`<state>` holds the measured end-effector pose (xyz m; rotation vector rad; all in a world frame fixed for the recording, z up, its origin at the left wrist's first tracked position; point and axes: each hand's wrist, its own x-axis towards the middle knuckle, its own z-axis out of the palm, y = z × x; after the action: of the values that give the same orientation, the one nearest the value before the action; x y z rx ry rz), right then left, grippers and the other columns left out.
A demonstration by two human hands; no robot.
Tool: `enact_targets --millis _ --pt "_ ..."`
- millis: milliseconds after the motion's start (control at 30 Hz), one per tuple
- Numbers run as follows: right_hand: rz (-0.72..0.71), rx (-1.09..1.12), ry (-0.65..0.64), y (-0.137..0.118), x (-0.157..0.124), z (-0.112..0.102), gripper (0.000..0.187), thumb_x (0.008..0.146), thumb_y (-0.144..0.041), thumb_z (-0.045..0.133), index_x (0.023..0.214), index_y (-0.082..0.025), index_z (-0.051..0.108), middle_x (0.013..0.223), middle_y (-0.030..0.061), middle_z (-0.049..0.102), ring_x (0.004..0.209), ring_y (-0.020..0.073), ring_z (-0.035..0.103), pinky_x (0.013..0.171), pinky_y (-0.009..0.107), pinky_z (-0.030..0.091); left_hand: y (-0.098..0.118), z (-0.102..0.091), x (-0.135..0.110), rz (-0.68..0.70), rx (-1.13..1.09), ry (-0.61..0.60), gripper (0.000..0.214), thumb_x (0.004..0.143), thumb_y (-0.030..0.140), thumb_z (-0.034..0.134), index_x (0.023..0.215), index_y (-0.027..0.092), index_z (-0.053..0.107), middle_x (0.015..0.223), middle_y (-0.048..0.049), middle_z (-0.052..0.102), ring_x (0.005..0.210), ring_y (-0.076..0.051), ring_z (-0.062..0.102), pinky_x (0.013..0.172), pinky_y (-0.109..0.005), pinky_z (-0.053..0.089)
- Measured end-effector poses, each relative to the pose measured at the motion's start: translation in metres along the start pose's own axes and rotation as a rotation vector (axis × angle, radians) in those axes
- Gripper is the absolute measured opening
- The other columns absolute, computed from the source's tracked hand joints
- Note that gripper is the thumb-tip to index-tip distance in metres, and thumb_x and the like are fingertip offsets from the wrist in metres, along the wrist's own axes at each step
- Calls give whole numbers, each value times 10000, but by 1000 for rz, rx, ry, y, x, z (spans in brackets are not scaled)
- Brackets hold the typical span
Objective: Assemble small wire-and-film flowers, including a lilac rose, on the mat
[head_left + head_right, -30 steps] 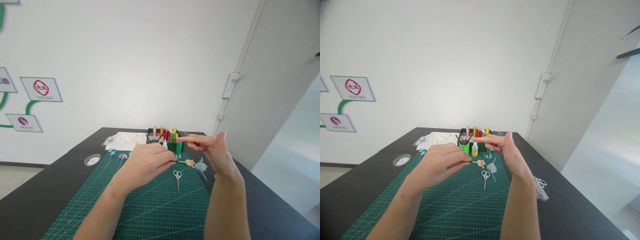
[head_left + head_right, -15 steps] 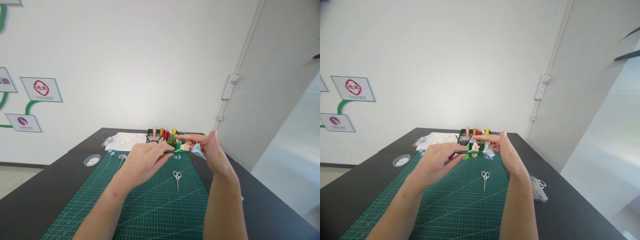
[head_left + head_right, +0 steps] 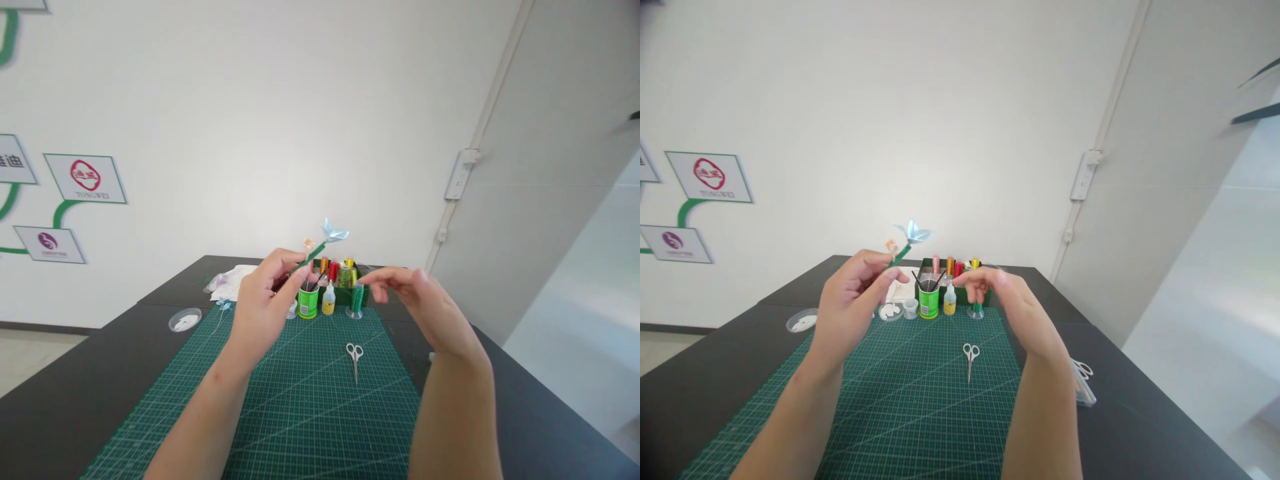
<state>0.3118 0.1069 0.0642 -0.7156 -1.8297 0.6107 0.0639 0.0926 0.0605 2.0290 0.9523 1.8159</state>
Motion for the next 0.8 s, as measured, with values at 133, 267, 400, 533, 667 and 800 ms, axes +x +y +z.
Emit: enact_targets --millis 133,267,400,533,667,800 --pt "117 -344 -1 -25 -8 15 419 1023 -507 517 1281 -237 704 1047 76 746 967 229 678 818 339 528 -3 -2 4 -62 -42 89 91 963 316 605 1021 253 635 774 -5 733 610 -127 623 475 -243 445" --pt "207 -435 -222 -47 -17 36 459 1039 -462 485 1428 -250 607 888 23 740 653 151 626 601 278 479 -9 -5 8 -96 -112 164 126 931 331 647 1014 241 616 757 -1 726 525 -104 544 448 -232 408" --pt "219 -541 -225 -53 -17 50 452 1046 -451 463 1419 -243 611 826 19 721 629 160 603 577 284 427 -15 -6 11 -103 -153 225 135 929 333 666 1013 241 614 773 11 726 492 -82 482 452 -222 380" --pt "215 -584 -135 -49 -12 52 443 1049 -403 446 1413 -225 625 850 41 719 666 177 611 612 298 430 -19 -4 11 -75 -103 280 148 949 348 649 1054 254 603 804 10 728 579 -109 576 503 -238 401" --pt "204 -563 -138 -48 -13 48 443 1046 -404 455 1409 -224 632 854 43 722 690 183 612 636 303 438 -24 -7 13 -42 -76 321 140 961 340 635 1062 254 591 807 13 724 578 -112 572 513 -249 390" --pt "182 -547 -164 -49 -16 49 443 1048 -423 444 1390 -234 651 839 41 718 644 169 574 617 296 420 -23 -16 17 -11 -87 488 118 944 321 674 1013 250 609 804 18 719 529 -85 470 498 -244 341"
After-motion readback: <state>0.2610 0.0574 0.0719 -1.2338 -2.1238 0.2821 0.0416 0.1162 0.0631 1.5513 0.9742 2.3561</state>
